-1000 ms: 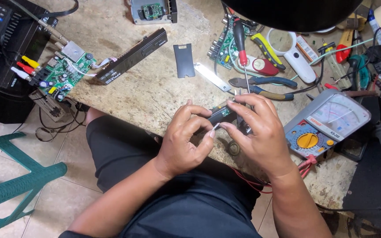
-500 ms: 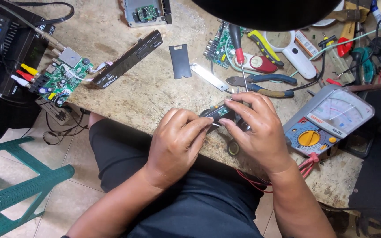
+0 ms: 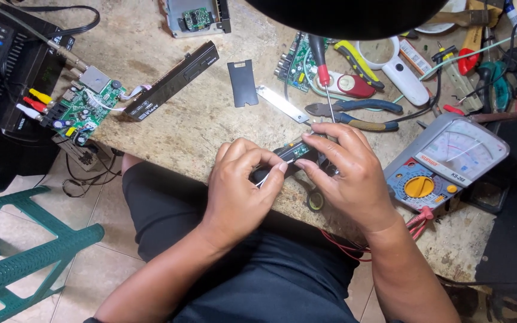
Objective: Repairing electronic devices by disassembling a remote control and soldering wires to a circuit board.
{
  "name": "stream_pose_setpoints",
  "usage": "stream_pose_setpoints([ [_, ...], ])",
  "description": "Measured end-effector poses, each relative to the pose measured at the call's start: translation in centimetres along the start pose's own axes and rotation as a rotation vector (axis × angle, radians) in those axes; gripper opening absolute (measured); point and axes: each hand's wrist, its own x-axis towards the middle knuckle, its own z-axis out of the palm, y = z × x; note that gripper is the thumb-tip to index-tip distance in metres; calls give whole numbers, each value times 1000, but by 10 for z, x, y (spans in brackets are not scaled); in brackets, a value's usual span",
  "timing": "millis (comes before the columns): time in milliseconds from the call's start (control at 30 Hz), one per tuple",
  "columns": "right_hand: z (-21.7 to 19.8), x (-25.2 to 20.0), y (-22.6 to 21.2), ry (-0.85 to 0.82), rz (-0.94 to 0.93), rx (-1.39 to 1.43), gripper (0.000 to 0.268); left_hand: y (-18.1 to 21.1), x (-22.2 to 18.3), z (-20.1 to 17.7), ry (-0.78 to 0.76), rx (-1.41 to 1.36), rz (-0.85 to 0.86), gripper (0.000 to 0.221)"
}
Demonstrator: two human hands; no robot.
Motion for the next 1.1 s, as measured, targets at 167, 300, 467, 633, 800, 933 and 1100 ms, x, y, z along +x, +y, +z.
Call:
stream_pose_setpoints([
  [167,0,2,0,-4,3,1,32,3,0,11,16,-158,-134,8],
  [300,3,0,4,12,10,-2,34,18,-6,18,119,-109,-47,4],
  [467,9,-3,3,62,22,-33,31,9,-5,23,107,-91,-26,4],
  [633,10,-2,0,88,27,-33,31,-2,4,22,58,-186,-143,4],
  [800,6,0,-6,153,57,26,26,-6,7,20,34,-183,-182,5],
  [933,2,2,-13,171,69,35,15,-4,8,19,24,-181,-195,6],
  [1100,7,3,-14,159,22,17,12,-4,9,18,24,-164,-180,6],
])
